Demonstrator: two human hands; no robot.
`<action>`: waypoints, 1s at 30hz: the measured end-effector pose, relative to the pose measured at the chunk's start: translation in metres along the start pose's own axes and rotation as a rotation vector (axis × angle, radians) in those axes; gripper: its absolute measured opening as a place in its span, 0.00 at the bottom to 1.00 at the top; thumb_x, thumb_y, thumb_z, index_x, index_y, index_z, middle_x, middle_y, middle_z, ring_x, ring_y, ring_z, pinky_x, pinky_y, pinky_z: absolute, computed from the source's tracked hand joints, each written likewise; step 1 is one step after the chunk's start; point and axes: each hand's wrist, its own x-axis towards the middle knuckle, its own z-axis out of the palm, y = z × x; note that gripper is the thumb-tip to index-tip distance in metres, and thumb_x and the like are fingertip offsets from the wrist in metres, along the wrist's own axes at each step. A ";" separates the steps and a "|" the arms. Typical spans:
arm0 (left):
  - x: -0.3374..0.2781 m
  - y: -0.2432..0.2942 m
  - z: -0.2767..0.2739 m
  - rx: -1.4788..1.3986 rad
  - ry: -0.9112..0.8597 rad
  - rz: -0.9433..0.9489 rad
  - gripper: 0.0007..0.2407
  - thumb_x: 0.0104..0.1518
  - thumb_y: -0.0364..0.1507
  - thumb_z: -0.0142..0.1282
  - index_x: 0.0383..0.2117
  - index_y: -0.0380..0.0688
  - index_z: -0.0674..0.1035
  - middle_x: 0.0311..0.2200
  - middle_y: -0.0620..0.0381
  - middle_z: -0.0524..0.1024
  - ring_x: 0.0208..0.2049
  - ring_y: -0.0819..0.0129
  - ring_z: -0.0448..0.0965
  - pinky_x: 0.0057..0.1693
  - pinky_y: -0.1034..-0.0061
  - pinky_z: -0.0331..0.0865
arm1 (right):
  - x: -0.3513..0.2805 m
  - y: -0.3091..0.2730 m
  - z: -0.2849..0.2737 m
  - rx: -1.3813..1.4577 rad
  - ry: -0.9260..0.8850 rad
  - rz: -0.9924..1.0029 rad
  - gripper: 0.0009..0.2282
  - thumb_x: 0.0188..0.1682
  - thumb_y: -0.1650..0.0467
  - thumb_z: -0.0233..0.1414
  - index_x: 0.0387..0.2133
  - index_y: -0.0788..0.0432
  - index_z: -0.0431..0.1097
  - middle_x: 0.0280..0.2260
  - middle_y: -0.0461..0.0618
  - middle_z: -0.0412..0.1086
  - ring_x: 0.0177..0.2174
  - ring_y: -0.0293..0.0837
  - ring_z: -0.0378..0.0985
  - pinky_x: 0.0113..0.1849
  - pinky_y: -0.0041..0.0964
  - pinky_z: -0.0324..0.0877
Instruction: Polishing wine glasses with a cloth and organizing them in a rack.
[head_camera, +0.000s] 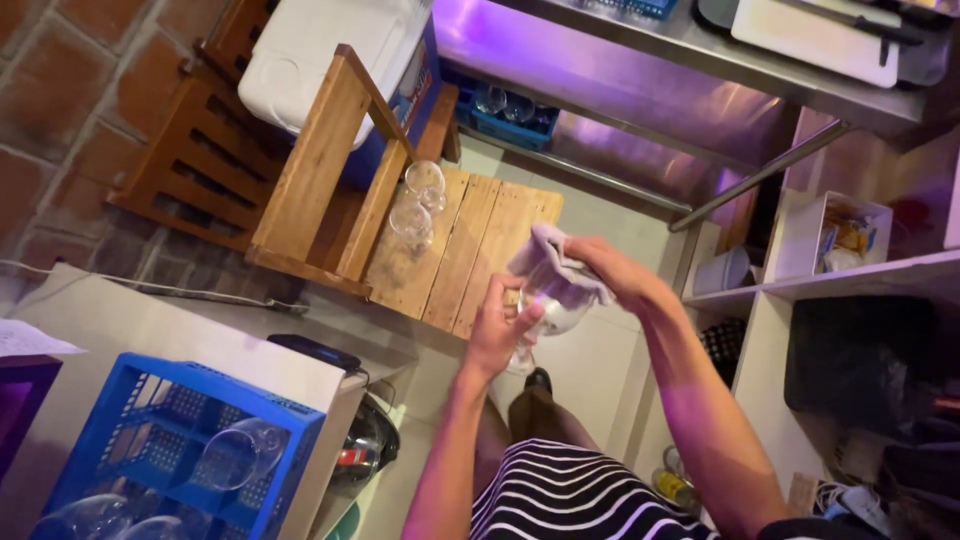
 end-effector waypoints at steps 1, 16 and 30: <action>-0.003 0.010 0.001 0.001 -0.001 -0.004 0.31 0.52 0.52 0.64 0.53 0.44 0.67 0.41 0.52 0.79 0.32 0.76 0.83 0.30 0.78 0.79 | -0.009 -0.012 0.013 0.004 0.001 0.002 0.22 0.55 0.58 0.47 0.52 0.62 0.72 0.44 0.52 0.76 0.41 0.43 0.77 0.43 0.37 0.73; 0.007 0.041 -0.025 -0.210 -0.012 -0.084 0.17 0.54 0.36 0.67 0.41 0.39 0.77 0.40 0.55 0.79 0.25 0.73 0.80 0.25 0.77 0.74 | -0.073 -0.044 0.084 -0.583 0.378 -0.727 0.21 0.37 0.67 0.70 0.42 0.64 0.75 0.43 0.48 0.72 0.40 0.39 0.75 0.41 0.33 0.71; 0.007 0.115 -0.058 0.214 -0.278 -0.226 0.15 0.47 0.32 0.70 0.39 0.40 0.82 0.35 0.60 0.82 0.27 0.75 0.82 0.30 0.73 0.77 | -0.092 -0.014 0.080 -0.942 -0.032 -0.575 0.16 0.37 0.62 0.70 0.33 0.57 0.78 0.32 0.47 0.76 0.39 0.47 0.71 0.47 0.41 0.64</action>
